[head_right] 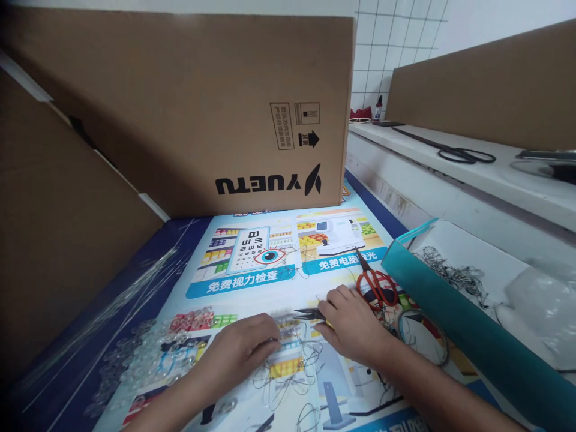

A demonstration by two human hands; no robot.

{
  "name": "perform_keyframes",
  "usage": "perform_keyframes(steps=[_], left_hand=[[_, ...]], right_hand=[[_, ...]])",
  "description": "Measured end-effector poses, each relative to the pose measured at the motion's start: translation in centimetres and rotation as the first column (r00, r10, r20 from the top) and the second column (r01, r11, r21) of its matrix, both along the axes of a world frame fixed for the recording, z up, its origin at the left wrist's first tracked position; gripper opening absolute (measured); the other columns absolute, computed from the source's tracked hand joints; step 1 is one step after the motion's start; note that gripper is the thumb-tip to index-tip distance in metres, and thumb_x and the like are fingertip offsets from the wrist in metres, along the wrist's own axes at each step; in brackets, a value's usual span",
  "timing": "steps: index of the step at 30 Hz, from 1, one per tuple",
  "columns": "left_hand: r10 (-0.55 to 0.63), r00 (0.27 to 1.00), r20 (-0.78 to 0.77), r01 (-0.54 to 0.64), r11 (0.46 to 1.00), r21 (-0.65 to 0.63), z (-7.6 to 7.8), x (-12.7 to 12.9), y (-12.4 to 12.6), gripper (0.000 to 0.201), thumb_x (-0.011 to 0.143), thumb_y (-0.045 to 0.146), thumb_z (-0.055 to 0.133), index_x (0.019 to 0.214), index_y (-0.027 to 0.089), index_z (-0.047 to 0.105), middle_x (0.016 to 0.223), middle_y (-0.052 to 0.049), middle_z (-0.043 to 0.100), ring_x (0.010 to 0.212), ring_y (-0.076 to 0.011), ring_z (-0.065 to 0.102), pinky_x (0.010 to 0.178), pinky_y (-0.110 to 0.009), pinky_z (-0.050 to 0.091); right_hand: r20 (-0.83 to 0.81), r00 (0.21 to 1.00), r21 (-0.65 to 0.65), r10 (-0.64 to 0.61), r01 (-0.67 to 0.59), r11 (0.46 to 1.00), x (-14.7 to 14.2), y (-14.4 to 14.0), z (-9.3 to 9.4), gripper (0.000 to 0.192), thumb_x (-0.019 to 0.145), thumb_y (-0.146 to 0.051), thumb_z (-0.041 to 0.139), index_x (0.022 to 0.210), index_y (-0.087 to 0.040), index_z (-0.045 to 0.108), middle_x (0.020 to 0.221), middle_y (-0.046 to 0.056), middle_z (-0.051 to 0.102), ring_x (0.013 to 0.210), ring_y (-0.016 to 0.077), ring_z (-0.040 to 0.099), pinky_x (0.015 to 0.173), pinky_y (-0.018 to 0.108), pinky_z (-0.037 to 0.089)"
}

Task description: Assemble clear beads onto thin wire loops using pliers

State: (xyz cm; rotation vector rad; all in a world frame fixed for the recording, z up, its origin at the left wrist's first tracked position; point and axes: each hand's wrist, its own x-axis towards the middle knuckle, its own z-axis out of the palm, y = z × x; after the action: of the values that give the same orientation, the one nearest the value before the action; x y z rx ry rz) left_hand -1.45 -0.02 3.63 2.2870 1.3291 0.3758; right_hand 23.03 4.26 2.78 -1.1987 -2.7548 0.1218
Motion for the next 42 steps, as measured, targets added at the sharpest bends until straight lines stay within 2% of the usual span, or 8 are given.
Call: perform_keyframes(steps=[8,15,19,23,26,30,35,42], left_hand=[[0.163,0.986,-0.021,-0.164,0.986,-0.026,-1.0,0.1,0.2,0.01,0.088,0.027,0.046,0.092,0.025,0.055,0.082,0.002,0.065,0.075,-0.0169,0.06,0.062,-0.022,0.039],[0.163,0.987,-0.01,-0.163,0.987,0.007,-1.3,0.4,0.1,0.01,0.088,0.024,0.045,0.084,0.024,0.054,0.083,0.002,0.062,0.076,-0.0159,0.058,0.063,-0.022,0.038],[0.17,0.985,0.01,-0.17,0.985,0.003,-1.7,0.3,0.1,0.009,0.087,0.024,0.046,0.083,0.023,0.054,0.082,0.002,0.062,0.075,-0.0153,0.058,0.062,-0.022,0.037],[0.179,0.983,0.038,-0.179,0.984,-0.025,-1.6,0.1,0.2,0.007,0.086,0.023,0.048,0.082,0.023,0.054,0.08,0.003,0.062,0.073,-0.0147,0.057,0.061,-0.022,0.037],[0.168,0.982,0.09,-0.162,0.985,-0.066,-1.3,-0.2,0.2,0.008,0.086,0.022,0.048,0.082,0.023,0.055,0.079,0.003,0.062,0.074,-0.0145,0.056,0.062,-0.021,0.037],[0.142,0.977,0.159,-0.12,0.983,-0.138,-0.9,-0.8,0.5,0.011,0.087,0.023,0.047,0.084,0.022,0.058,0.081,0.002,0.063,0.075,-0.0143,0.056,0.065,-0.021,0.038],[0.113,0.97,0.216,-0.067,0.975,-0.21,-0.3,-1.4,0.7,0.015,0.089,0.024,0.044,0.082,0.02,0.057,0.076,0.003,0.06,0.071,-0.0122,0.054,0.064,-0.02,0.037],[0.121,0.975,0.184,-0.078,0.972,-0.223,0.4,-2.1,1.0,0.017,0.089,0.026,0.044,0.081,0.019,0.057,0.074,0.003,0.059,0.069,-0.0125,0.053,0.061,-0.02,0.035]], right_hand=[[0.048,0.999,-0.014,-0.019,0.02,1.0,-0.2,-0.1,0.4,0.032,0.088,-0.033,0.048,0.116,-0.019,0.052,0.108,0.011,0.051,0.106,0.0266,0.04,0.09,0.043,0.03],[0.004,0.997,-0.01,0.081,-0.081,0.997,0.0,-0.4,1.0,0.046,0.086,-0.034,0.049,0.128,-0.017,0.044,0.127,0.014,0.046,0.119,0.0294,0.032,0.097,0.049,0.024],[-0.042,0.977,0.029,0.209,-0.208,0.978,-1.2,-2.3,2.1,0.038,0.089,-0.031,0.045,0.124,-0.016,0.048,0.124,0.011,0.052,0.118,0.0266,0.036,0.099,0.045,0.024],[0.023,0.897,-0.026,0.442,-0.441,0.897,-2.5,-4.3,2.3,0.034,0.092,-0.03,0.042,0.121,-0.014,0.049,0.113,0.011,0.058,0.103,0.0228,0.048,0.091,0.039,0.034],[0.053,0.856,0.008,0.515,-0.516,0.856,-2.8,-4.7,1.7,0.03,0.094,-0.02,0.037,0.12,-0.011,0.049,0.109,0.012,0.06,0.101,0.0223,0.049,0.088,0.038,0.035],[0.052,0.847,0.021,0.529,-0.53,0.848,-2.7,-4.6,1.0,0.03,0.094,-0.016,0.036,0.12,-0.009,0.048,0.112,0.011,0.059,0.103,0.0231,0.048,0.088,0.038,0.035],[0.037,0.853,0.032,0.52,-0.522,0.853,-2.7,-4.7,1.1,0.028,0.094,-0.016,0.037,0.118,-0.012,0.05,0.111,0.011,0.059,0.103,0.0226,0.048,0.087,0.038,0.035],[0.024,0.879,0.011,0.475,-0.476,0.88,-3.0,-4.6,1.0,0.023,0.093,-0.019,0.04,0.112,-0.015,0.053,0.116,0.011,0.057,0.105,0.0217,0.047,0.089,0.037,0.036]])
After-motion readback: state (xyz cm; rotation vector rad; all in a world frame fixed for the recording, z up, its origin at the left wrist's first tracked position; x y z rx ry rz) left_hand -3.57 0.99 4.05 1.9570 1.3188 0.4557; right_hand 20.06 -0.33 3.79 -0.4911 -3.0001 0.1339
